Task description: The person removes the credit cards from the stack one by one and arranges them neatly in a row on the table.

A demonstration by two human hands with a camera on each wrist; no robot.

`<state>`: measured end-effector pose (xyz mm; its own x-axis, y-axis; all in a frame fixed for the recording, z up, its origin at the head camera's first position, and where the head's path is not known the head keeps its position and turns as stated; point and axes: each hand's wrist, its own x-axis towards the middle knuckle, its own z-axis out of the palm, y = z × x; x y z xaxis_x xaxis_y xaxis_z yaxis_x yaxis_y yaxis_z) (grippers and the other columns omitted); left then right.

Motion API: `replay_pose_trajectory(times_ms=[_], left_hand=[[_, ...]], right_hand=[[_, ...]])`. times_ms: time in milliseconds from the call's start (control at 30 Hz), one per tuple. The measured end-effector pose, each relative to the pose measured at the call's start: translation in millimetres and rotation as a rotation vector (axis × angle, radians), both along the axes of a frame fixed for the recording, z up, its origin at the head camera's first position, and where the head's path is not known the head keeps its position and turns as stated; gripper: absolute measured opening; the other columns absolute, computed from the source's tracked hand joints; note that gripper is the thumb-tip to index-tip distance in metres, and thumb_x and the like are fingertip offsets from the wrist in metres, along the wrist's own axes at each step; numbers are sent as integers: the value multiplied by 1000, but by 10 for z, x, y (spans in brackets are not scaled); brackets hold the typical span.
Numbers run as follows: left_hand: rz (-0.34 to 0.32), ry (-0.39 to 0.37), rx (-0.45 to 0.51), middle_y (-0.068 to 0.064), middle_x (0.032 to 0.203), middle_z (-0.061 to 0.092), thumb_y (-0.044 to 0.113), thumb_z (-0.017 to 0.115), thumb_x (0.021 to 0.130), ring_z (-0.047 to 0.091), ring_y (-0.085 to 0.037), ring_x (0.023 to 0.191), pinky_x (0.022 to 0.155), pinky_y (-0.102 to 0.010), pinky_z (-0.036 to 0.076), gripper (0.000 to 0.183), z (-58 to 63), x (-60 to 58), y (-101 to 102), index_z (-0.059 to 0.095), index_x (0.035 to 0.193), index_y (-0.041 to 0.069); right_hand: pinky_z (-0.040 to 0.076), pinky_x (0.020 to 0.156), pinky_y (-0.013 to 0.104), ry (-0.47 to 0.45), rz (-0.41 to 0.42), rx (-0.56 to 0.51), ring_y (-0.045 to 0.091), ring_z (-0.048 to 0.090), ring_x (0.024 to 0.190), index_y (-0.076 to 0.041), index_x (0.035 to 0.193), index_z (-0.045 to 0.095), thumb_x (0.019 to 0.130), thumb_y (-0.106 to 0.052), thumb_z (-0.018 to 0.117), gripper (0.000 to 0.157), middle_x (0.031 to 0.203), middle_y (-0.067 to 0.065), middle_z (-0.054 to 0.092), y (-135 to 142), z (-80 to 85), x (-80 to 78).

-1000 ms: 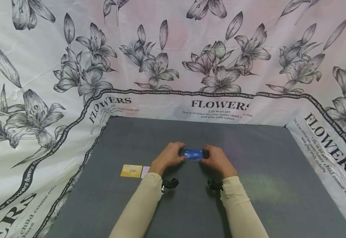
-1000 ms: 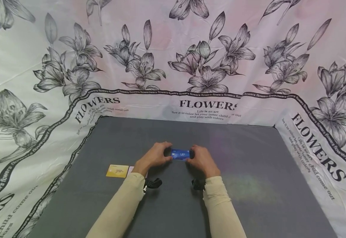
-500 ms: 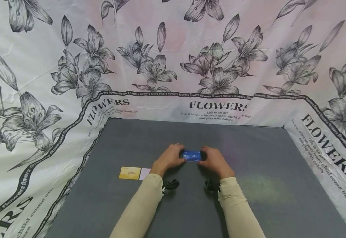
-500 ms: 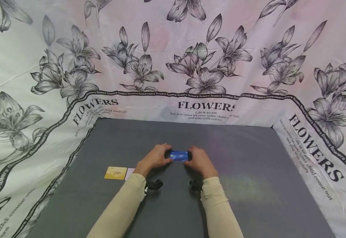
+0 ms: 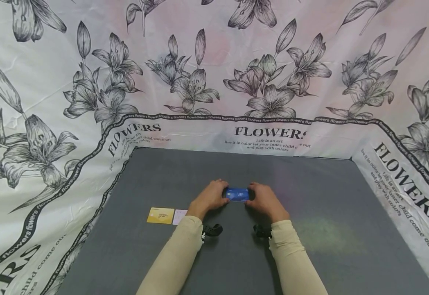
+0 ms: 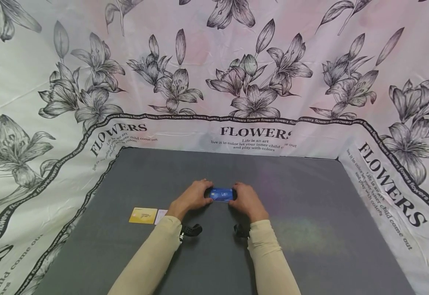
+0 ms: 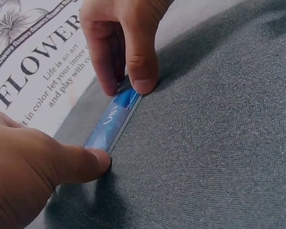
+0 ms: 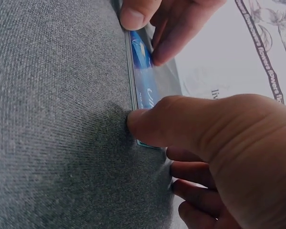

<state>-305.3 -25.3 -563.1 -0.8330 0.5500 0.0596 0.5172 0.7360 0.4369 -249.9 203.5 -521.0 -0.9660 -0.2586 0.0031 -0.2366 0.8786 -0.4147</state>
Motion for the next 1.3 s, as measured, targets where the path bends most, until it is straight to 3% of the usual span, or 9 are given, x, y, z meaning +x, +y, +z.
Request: replay_pose_trajectory(times_ms=[167, 200, 300, 400, 567, 767, 1300], left_hand=[[-13, -29, -30, -15, 140, 72, 22, 84, 98, 65, -36, 135, 117, -49, 53, 44, 240, 137, 11, 71, 136, 3], [-19, -23, -34, -14, 141, 72, 22, 83, 98, 65, -35, 135, 117, -48, 53, 44, 209, 116, 16, 71, 136, 3], [-20, 26, -65, -9, 145, 71, 27, 83, 98, 63, -32, 138, 118, -45, 52, 46, -88, -55, 35, 71, 139, 9], [-24, 40, -72, -9, 146, 70, 31, 84, 98, 62, -32, 140, 118, -44, 52, 49, -162, -92, 26, 71, 140, 10], [-10, -31, -88, -16, 151, 67, 22, 81, 100, 57, -38, 147, 125, -49, 46, 51, 408, 248, 24, 67, 144, 1], [-1, -30, -139, -15, 156, 64, 23, 79, 102, 53, -37, 153, 128, -48, 43, 54, 448, 271, 43, 64, 149, 1], [-4, -15, -135, -17, 154, 65, 22, 79, 102, 55, -38, 150, 126, -48, 46, 51, 434, 274, 47, 66, 146, 0]], right_hand=[[51, 116, 61, 6, 4, 14, 52, 64, 134, 12, 134, 70, 91, -15, 87, 53, 149, 34, 63, -3, 0, 2], [51, 116, 61, 4, 2, 15, 53, 64, 135, 12, 134, 71, 91, -15, 87, 52, 150, 33, 62, -3, -1, 3], [51, 116, 61, 5, 2, 22, 53, 64, 135, 11, 133, 71, 92, -15, 87, 51, 150, 33, 62, 1, -2, 14], [51, 116, 62, 3, 2, 20, 53, 64, 134, 11, 134, 71, 92, -14, 87, 51, 150, 34, 62, 1, -6, 21], [51, 117, 62, -3, 8, 17, 54, 63, 135, 11, 136, 70, 94, -14, 85, 51, 151, 34, 61, -14, 7, 22], [51, 117, 62, -1, 16, 23, 54, 64, 134, 11, 134, 70, 94, -13, 85, 49, 151, 35, 61, -27, 29, 20], [51, 117, 63, -6, -1, 20, 54, 63, 136, 11, 136, 70, 96, -13, 83, 49, 153, 35, 59, -34, 4, 33]])
